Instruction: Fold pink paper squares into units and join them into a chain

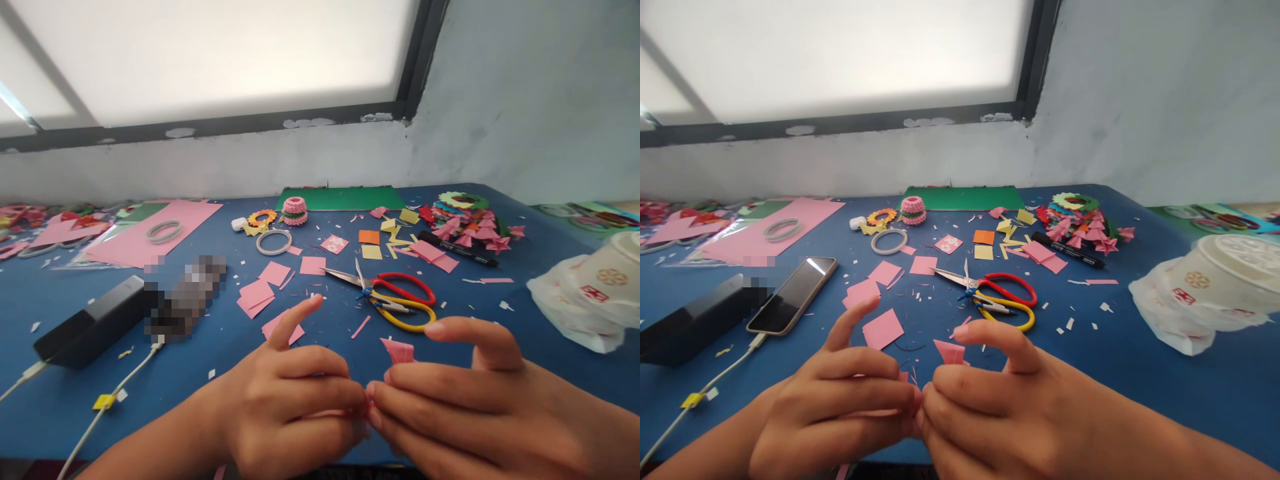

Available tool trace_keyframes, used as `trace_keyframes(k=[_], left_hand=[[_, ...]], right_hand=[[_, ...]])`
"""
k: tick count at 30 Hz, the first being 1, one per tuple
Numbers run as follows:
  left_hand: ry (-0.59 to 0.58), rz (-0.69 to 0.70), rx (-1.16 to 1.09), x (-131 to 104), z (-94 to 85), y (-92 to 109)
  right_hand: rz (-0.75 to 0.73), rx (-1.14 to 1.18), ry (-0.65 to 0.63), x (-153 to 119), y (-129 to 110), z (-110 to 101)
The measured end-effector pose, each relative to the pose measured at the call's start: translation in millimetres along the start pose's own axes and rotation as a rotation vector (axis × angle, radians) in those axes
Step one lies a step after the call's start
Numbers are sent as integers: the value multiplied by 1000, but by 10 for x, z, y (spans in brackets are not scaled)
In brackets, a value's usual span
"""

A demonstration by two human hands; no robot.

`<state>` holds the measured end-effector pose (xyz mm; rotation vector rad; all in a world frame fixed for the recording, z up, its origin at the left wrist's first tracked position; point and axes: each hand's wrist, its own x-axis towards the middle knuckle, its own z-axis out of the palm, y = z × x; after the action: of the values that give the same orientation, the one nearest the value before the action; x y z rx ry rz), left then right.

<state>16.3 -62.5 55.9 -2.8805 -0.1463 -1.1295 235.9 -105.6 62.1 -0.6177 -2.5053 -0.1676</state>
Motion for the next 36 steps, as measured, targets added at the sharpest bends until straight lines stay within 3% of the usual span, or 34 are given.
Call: trace_keyframes(k=[5, 13, 19, 22, 29, 36], left_hand=[[-69, -43, -49, -17, 8, -41], [-222, -320, -227, 25, 3, -68], [-396, -361, -251, -38, 58, -101], [-403, -381, -304, -33, 54, -113], [-362, -679, -548, 41, 11, -102], [-404, -798, -632, 40, 13, -96]], right_hand=[[-86, -6, -14, 87, 78, -28], [-96, 48, 16, 112, 188, 60], [-178, 50, -25, 123, 227, 165], [-191, 72, -32, 120, 265, 180], [-195, 126, -38, 127, 294, 148], [-165, 201, -122, 146, 303, 129]])
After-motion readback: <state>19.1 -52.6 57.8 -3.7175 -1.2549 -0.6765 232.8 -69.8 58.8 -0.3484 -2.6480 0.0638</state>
